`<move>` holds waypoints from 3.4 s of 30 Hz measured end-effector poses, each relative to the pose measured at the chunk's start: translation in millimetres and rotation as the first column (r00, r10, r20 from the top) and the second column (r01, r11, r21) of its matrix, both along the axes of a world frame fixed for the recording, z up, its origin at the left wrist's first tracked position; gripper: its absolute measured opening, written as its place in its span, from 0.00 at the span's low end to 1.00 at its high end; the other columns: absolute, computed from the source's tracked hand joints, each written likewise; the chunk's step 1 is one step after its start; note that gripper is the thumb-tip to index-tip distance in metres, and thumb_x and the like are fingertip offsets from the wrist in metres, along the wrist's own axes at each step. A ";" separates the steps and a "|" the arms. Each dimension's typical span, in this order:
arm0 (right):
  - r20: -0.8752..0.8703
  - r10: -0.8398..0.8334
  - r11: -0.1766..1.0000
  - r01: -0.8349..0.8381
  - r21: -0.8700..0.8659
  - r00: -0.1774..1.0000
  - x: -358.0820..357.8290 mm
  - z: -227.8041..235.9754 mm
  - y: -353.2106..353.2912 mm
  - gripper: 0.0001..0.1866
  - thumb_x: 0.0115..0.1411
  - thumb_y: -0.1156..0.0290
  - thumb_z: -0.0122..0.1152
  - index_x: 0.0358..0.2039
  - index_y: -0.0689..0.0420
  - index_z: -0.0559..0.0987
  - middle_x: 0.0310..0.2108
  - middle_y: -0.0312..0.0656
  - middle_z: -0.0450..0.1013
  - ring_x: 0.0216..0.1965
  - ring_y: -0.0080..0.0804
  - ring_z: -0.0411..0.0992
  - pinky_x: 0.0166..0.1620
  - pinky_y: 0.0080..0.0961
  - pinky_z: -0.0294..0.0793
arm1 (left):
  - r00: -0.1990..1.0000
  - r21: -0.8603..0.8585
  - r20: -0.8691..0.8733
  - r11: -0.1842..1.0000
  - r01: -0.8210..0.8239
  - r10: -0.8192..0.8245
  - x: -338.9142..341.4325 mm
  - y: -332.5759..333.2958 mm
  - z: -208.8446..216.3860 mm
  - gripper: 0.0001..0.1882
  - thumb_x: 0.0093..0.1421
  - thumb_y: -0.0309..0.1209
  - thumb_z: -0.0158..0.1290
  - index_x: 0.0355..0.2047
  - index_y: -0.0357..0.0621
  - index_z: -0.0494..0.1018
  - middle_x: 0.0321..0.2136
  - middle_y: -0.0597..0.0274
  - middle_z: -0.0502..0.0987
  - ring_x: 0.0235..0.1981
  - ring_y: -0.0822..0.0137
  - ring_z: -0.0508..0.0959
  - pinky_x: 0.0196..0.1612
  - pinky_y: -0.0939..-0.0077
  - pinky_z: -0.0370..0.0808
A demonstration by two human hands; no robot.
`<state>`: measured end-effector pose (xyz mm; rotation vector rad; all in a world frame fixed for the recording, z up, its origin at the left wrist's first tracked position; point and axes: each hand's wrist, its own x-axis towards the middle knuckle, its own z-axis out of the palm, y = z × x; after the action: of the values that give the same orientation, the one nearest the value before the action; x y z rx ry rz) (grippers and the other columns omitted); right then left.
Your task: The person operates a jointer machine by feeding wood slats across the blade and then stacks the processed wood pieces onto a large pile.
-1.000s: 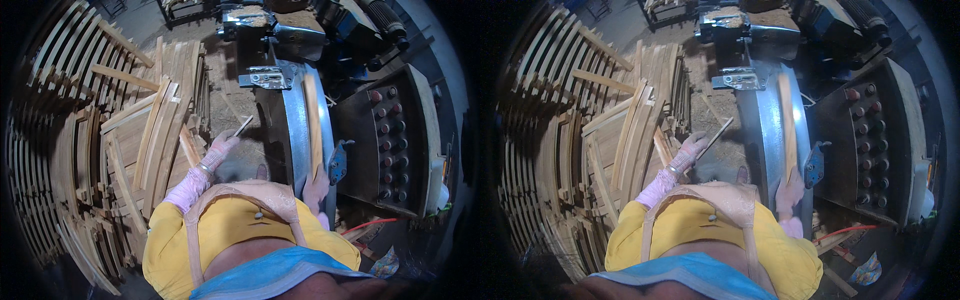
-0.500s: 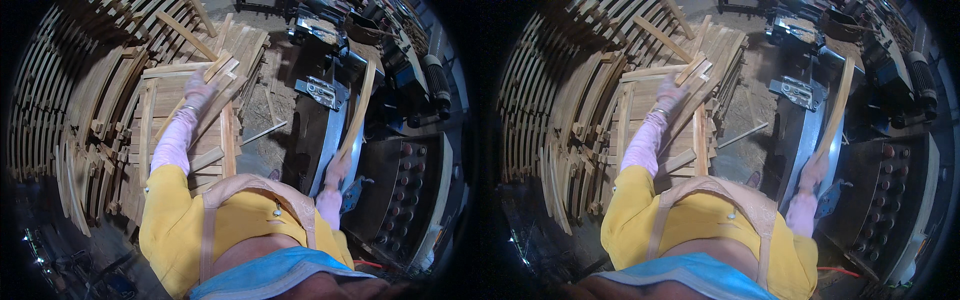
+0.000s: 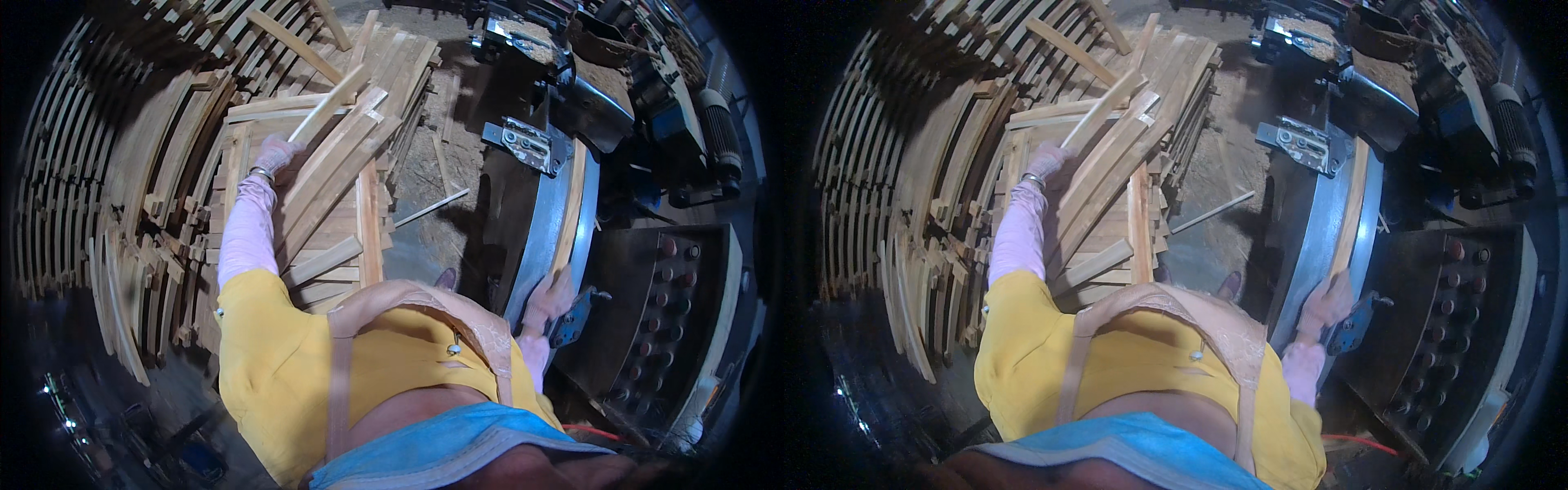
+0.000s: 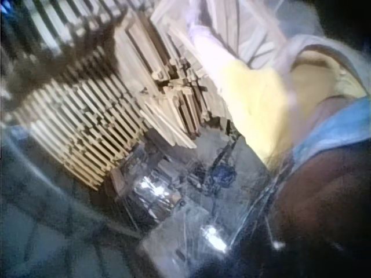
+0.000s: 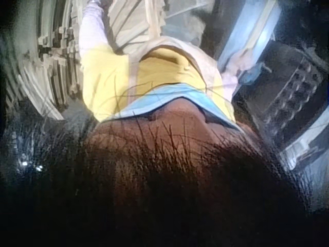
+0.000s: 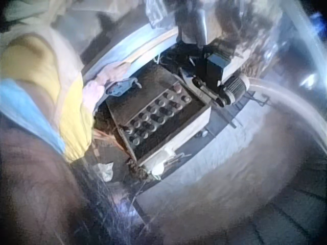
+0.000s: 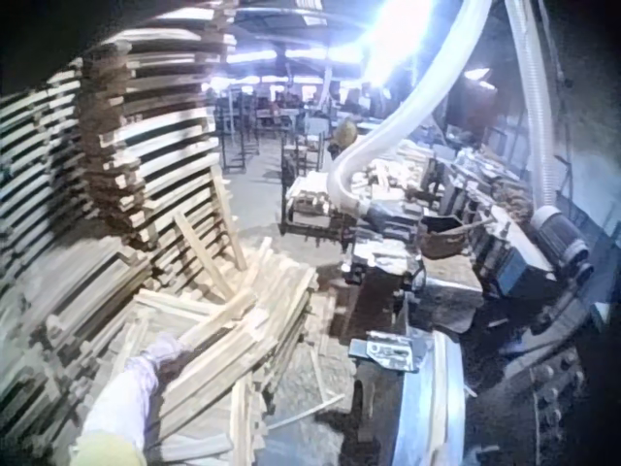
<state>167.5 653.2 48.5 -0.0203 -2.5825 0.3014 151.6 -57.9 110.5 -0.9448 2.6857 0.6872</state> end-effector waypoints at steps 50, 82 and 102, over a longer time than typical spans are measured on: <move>0.476 0.720 0.680 -0.375 -0.630 0.505 -71.4 -41.4 -189.1 0.24 0.62 0.55 0.60 0.57 0.47 0.81 0.48 0.51 0.81 0.52 0.51 0.78 0.56 0.41 0.76 | 0.966 -0.410 -0.082 0.892 0.191 -0.245 85.4 179.8 -15.0 0.28 0.53 0.40 0.64 0.54 0.49 0.73 0.50 0.49 0.78 0.55 0.46 0.76 0.59 0.53 0.73; 0.047 -0.247 0.969 0.247 0.016 0.968 -68.4 -6.2 2.4 0.33 0.60 0.59 0.67 0.65 0.52 0.71 0.54 0.49 0.75 0.51 0.53 0.73 0.54 0.48 0.73 | 0.916 -0.398 -0.206 0.885 0.243 -0.344 18.6 188.1 -46.2 0.41 0.53 0.45 0.63 0.66 0.44 0.65 0.62 0.48 0.70 0.66 0.49 0.67 0.70 0.59 0.61; 0.415 -0.218 0.959 0.273 -0.079 0.884 158.9 -4.0 19.4 0.31 0.57 0.64 0.66 0.61 0.61 0.74 0.48 0.56 0.78 0.48 0.60 0.74 0.51 0.54 0.73 | 0.953 -0.356 0.021 0.889 0.288 -0.301 -21.4 106.8 -23.1 0.40 0.57 0.35 0.62 0.69 0.63 0.59 0.54 0.49 0.76 0.55 0.45 0.78 0.56 0.50 0.77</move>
<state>326.4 672.6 44.4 -0.5086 -2.9168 0.4116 130.2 48.9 87.4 -0.5692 2.9538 0.1562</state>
